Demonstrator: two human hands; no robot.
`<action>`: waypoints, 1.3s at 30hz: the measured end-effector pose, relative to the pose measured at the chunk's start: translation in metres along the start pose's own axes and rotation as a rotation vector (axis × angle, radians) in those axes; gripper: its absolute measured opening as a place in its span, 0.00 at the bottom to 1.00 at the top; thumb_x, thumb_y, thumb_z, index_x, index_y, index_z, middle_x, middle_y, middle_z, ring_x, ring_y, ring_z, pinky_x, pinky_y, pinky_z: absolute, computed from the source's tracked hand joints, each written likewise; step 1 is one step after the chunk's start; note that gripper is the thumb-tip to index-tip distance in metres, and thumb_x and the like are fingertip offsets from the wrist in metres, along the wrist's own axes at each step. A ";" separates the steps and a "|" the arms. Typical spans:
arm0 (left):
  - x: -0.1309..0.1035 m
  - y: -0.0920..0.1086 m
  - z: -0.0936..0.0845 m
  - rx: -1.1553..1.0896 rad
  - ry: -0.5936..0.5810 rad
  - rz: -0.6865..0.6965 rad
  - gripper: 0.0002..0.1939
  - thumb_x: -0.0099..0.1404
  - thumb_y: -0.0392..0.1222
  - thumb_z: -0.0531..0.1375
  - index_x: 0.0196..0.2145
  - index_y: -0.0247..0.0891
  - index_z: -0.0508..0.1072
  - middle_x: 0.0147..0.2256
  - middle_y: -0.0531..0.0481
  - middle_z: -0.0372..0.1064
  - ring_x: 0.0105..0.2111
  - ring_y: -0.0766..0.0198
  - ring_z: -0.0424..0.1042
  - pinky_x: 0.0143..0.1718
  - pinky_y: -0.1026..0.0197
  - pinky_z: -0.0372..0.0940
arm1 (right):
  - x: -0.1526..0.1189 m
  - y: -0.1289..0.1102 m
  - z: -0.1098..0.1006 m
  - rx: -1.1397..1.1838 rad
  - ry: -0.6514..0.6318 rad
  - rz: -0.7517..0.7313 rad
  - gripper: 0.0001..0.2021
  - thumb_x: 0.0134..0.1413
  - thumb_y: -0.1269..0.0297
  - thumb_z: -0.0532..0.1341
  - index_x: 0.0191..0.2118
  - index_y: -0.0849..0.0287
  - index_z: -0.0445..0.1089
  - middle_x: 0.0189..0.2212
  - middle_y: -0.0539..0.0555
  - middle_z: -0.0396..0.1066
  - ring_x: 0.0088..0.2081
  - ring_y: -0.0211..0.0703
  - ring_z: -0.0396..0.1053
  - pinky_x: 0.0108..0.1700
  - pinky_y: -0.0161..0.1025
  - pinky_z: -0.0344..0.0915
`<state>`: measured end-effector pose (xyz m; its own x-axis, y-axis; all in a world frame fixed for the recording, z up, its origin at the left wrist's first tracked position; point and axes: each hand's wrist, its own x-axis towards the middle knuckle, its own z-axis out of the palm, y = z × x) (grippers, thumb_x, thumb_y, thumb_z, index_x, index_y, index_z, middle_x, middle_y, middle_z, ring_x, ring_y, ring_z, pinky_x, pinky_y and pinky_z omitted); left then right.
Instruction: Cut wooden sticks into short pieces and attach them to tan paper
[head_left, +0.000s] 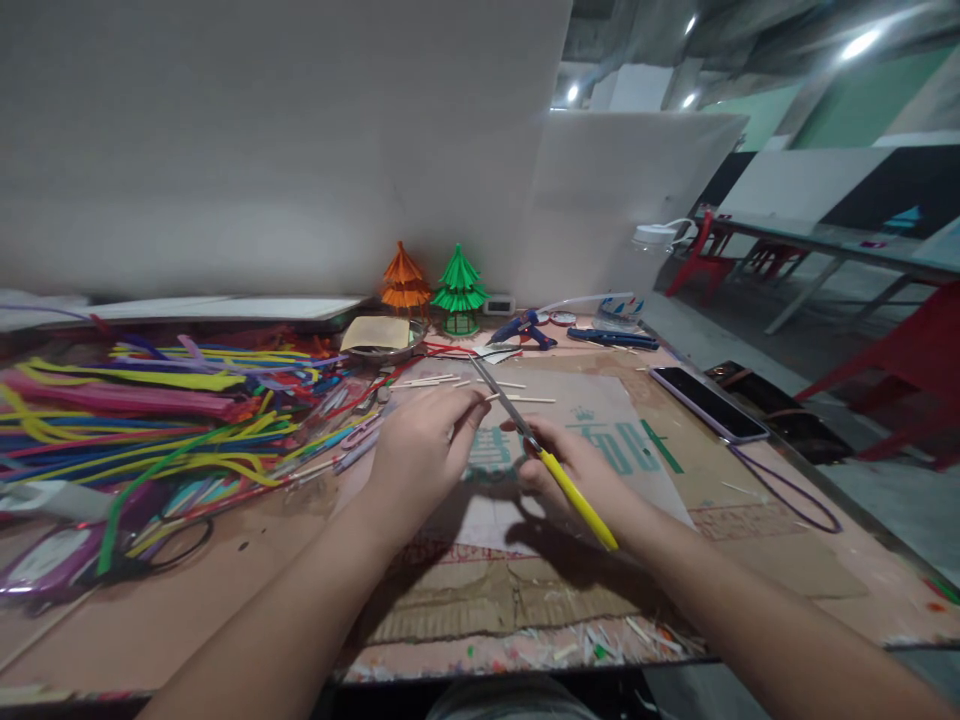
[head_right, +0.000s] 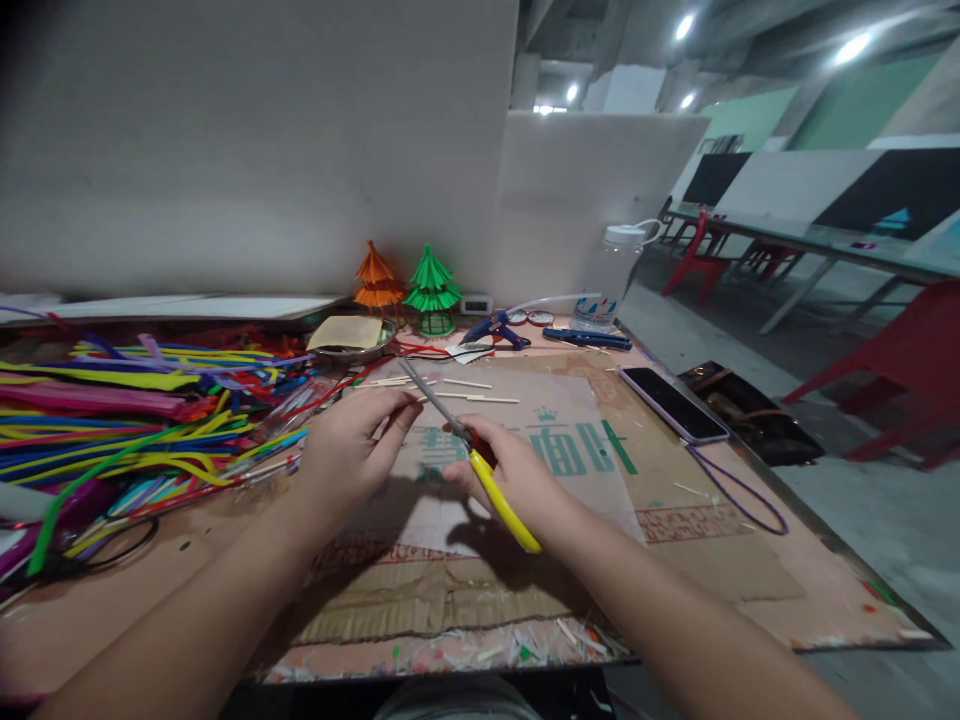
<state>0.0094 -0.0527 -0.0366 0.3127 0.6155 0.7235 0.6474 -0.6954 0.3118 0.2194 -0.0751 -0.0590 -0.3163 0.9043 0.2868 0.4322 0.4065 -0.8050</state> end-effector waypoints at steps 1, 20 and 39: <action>0.000 0.000 0.000 -0.008 -0.002 -0.006 0.10 0.74 0.38 0.56 0.40 0.37 0.77 0.40 0.45 0.81 0.41 0.55 0.78 0.43 0.56 0.68 | 0.000 0.000 0.000 0.005 0.003 0.000 0.22 0.56 0.54 0.64 0.55 0.57 0.70 0.46 0.60 0.76 0.44 0.51 0.72 0.48 0.48 0.67; 0.003 -0.038 0.016 0.122 -0.089 -0.174 0.16 0.72 0.31 0.52 0.50 0.35 0.77 0.44 0.40 0.77 0.46 0.53 0.77 0.49 0.50 0.71 | 0.016 0.023 -0.024 -0.234 0.237 0.025 0.21 0.51 0.48 0.67 0.47 0.57 0.76 0.34 0.58 0.75 0.32 0.49 0.69 0.34 0.43 0.64; 0.048 -0.082 0.103 0.327 -0.430 -0.169 0.17 0.73 0.46 0.61 0.55 0.37 0.71 0.55 0.42 0.70 0.50 0.54 0.73 0.50 0.46 0.72 | 0.032 0.046 -0.056 -0.544 0.252 -0.033 0.21 0.61 0.45 0.61 0.47 0.58 0.74 0.28 0.53 0.70 0.29 0.45 0.65 0.31 0.38 0.56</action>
<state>0.0428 0.0723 -0.0904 0.3968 0.8516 0.3426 0.8733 -0.4652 0.1448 0.2758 -0.0200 -0.0577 -0.1558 0.8662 0.4748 0.8167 0.3833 -0.4313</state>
